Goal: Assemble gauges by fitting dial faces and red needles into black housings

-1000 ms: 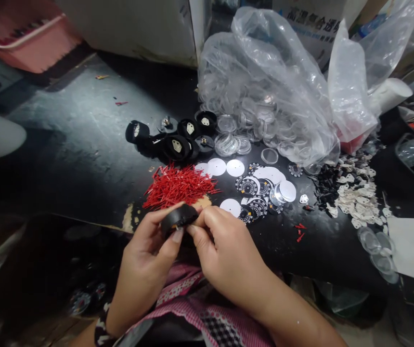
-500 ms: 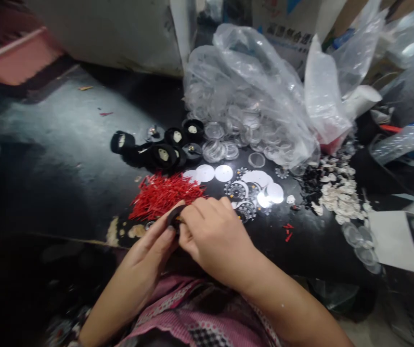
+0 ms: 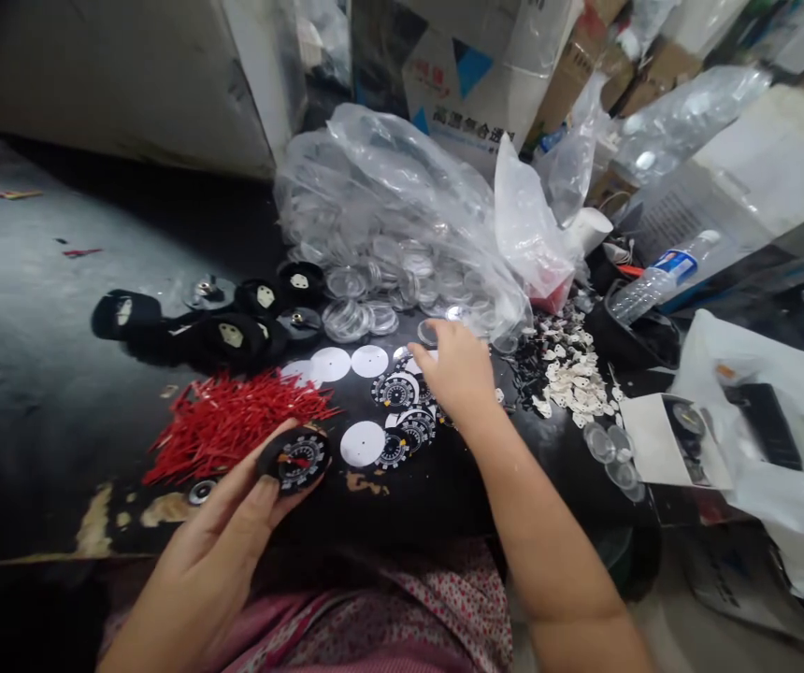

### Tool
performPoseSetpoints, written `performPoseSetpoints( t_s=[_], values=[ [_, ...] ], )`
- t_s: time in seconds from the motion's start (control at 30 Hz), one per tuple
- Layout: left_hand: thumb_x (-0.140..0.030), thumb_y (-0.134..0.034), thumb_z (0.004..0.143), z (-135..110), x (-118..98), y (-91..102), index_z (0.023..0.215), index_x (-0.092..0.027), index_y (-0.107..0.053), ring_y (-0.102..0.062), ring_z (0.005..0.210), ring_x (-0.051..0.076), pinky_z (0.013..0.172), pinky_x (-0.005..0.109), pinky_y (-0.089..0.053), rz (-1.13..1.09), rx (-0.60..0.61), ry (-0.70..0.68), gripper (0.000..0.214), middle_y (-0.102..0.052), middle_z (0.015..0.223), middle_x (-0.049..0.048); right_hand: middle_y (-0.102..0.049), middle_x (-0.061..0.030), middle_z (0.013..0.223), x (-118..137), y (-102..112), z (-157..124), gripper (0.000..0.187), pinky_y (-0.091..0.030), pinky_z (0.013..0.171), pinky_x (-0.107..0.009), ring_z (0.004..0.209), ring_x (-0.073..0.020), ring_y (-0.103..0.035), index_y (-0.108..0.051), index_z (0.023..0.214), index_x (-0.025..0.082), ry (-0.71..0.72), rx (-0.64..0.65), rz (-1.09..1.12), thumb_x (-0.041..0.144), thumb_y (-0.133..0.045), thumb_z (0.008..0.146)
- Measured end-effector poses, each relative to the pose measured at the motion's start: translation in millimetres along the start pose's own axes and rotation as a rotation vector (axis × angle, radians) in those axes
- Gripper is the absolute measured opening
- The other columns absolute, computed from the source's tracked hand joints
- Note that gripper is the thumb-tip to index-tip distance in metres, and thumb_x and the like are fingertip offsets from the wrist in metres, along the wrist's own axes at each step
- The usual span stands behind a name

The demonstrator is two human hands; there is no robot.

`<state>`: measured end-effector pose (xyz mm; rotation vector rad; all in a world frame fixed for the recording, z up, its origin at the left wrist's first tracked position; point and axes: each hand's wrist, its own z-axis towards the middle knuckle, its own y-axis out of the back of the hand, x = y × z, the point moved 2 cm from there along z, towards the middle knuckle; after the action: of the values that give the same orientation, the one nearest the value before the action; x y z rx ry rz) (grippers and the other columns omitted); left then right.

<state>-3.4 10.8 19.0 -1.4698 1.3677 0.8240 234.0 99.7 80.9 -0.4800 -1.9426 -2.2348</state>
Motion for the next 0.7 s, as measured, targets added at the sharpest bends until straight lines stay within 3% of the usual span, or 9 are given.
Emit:
performPoseSetpoints(
  t_s=[0.1,0.23,0.33,0.43,0.5,0.57,0.63,0.7],
  values=[
    [-0.046,-0.061,0.088,0,-1,-1.2,0.133,-0.039,-0.057,-0.046,0.136,0.026,0.118,0.044,-0.028,0.109,0.029,0.031,0.046,-0.056,0.143,-0.0029,-0.063,-0.0180,0.108,-19,-11,28,0.028,-0.040,0.091,-0.048,0.104,-0.0317,-0.057,-0.066,0.102,0.011,-0.013,-0.005,-0.070,0.032,-0.066,0.084],
    [-0.048,-0.061,0.088,1,-2,0.6,0.132,-0.037,-0.059,-0.051,0.132,0.027,0.116,0.045,-0.031,0.102,0.048,0.024,0.046,-0.059,0.140,-0.0008,-0.065,-0.0133,0.094,-23,-13,32,0.018,-0.043,0.084,-0.042,0.089,-0.0263,-0.060,-0.068,0.090,0.014,0.023,0.004,-0.060,0.030,-0.064,0.083],
    [-0.045,-0.063,0.087,2,2,2.3,0.131,-0.037,-0.060,-0.053,0.131,0.026,0.116,0.042,-0.033,0.026,0.045,0.045,0.046,-0.059,0.140,-0.0006,-0.069,-0.0114,0.089,-31,-6,30,0.020,-0.046,0.079,-0.038,0.082,-0.0238,-0.062,-0.070,0.096,0.014,0.021,-0.021,-0.002,0.027,-0.059,0.085],
    [-0.043,-0.064,0.087,4,0,-0.4,0.129,-0.035,-0.062,-0.057,0.126,0.026,0.112,0.041,-0.041,-0.201,0.032,0.109,0.043,-0.062,0.137,0.0003,-0.071,-0.0123,0.093,-36,4,26,0.031,-0.047,0.081,-0.038,0.085,-0.0239,-0.065,-0.067,0.112,0.012,-0.004,-0.092,0.070,0.020,-0.051,0.086],
    [-0.041,-0.063,0.088,5,-7,-5.2,0.125,-0.031,-0.065,-0.060,0.122,0.026,0.107,0.041,-0.047,-0.381,0.038,0.170,0.038,-0.063,0.135,0.0022,-0.071,-0.0124,0.095,-27,9,15,0.037,-0.049,0.081,-0.039,0.084,-0.0225,-0.066,-0.063,0.121,0.011,-0.015,-0.136,0.125,0.019,-0.047,0.088],
    [-0.040,-0.061,0.090,6,-16,-11.6,0.121,-0.027,-0.067,-0.062,0.120,0.026,0.104,0.041,-0.050,-0.522,0.104,0.236,0.035,-0.065,0.133,0.0053,-0.071,-0.0091,0.093,-4,11,-5,0.038,-0.052,0.074,-0.036,0.073,-0.0183,-0.065,-0.061,0.125,0.014,-0.003,-0.093,0.255,0.023,-0.046,0.091],
    [-0.042,-0.058,0.092,7,-23,-17.5,0.117,-0.023,-0.069,-0.065,0.115,0.025,0.102,0.040,-0.052,-0.605,0.184,0.289,0.033,-0.068,0.127,0.0082,-0.070,-0.0052,0.089,27,7,-31,0.035,-0.054,0.068,-0.034,0.066,-0.0151,-0.063,-0.063,0.124,0.020,0.051,0.123,0.531,0.027,-0.051,0.093],
    [-0.044,-0.060,0.090,8,-24,-20.1,0.111,-0.023,-0.071,-0.067,0.111,0.024,0.099,0.038,-0.053,-0.620,0.197,0.287,0.032,-0.071,0.120,0.0086,-0.067,-0.0053,0.096,58,5,-57,0.032,-0.054,0.079,-0.036,0.084,-0.0168,-0.064,-0.065,0.122,0.024,0.194,0.193,0.608,0.022,-0.053,0.093]
  ],
)
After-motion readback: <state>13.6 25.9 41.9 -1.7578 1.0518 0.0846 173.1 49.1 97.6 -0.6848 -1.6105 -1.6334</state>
